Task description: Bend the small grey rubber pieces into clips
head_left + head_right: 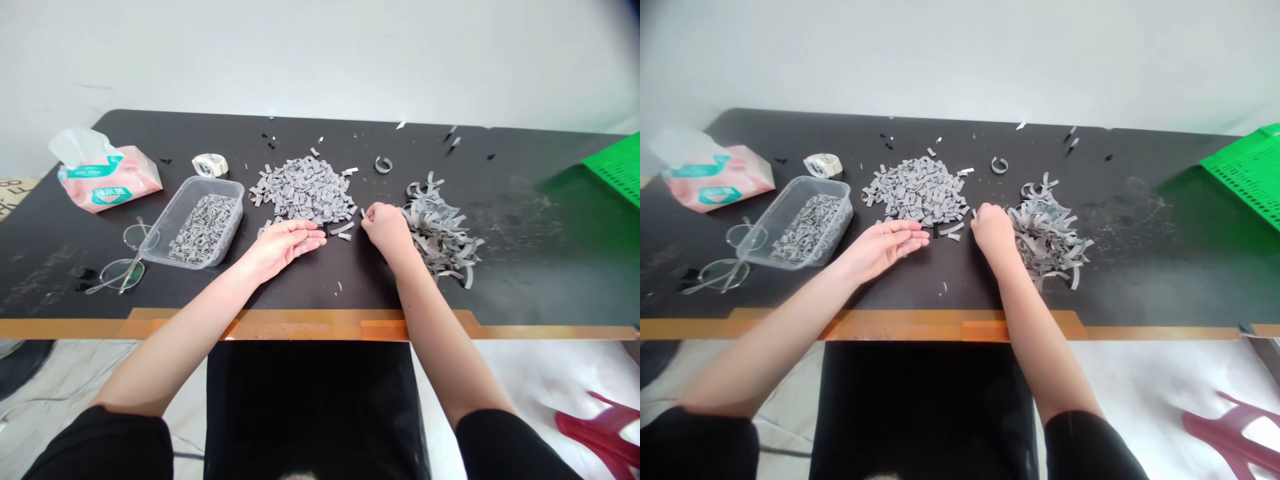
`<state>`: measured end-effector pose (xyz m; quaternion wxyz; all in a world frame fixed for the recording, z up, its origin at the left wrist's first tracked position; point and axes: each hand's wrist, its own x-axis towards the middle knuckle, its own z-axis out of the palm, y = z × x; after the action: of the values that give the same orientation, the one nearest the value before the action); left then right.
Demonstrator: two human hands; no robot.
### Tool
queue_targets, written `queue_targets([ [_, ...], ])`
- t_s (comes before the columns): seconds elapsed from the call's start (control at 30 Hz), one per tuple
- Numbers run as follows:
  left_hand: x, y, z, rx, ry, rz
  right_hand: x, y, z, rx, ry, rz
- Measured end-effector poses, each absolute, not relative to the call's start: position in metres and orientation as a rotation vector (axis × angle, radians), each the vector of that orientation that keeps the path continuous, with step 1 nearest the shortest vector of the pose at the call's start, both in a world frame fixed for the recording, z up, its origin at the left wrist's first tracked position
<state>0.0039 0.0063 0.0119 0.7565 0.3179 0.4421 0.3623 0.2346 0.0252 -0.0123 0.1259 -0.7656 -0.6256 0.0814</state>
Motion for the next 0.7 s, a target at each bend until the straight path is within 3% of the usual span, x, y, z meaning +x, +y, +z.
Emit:
queue_targets([
  [0.33, 0.0055, 0.0056, 0.0098, 0.685, 0.952, 0.773, 0.2320, 0.0228, -0.0104, -2.298, -1.856, 0.187],
  [0.7, -0.0015, 0.0082, 0.0035, 0.865, 0.895, 0.672, 0.2378, 0.0196, -0.0128, -2.048, -1.734, 0.367],
])
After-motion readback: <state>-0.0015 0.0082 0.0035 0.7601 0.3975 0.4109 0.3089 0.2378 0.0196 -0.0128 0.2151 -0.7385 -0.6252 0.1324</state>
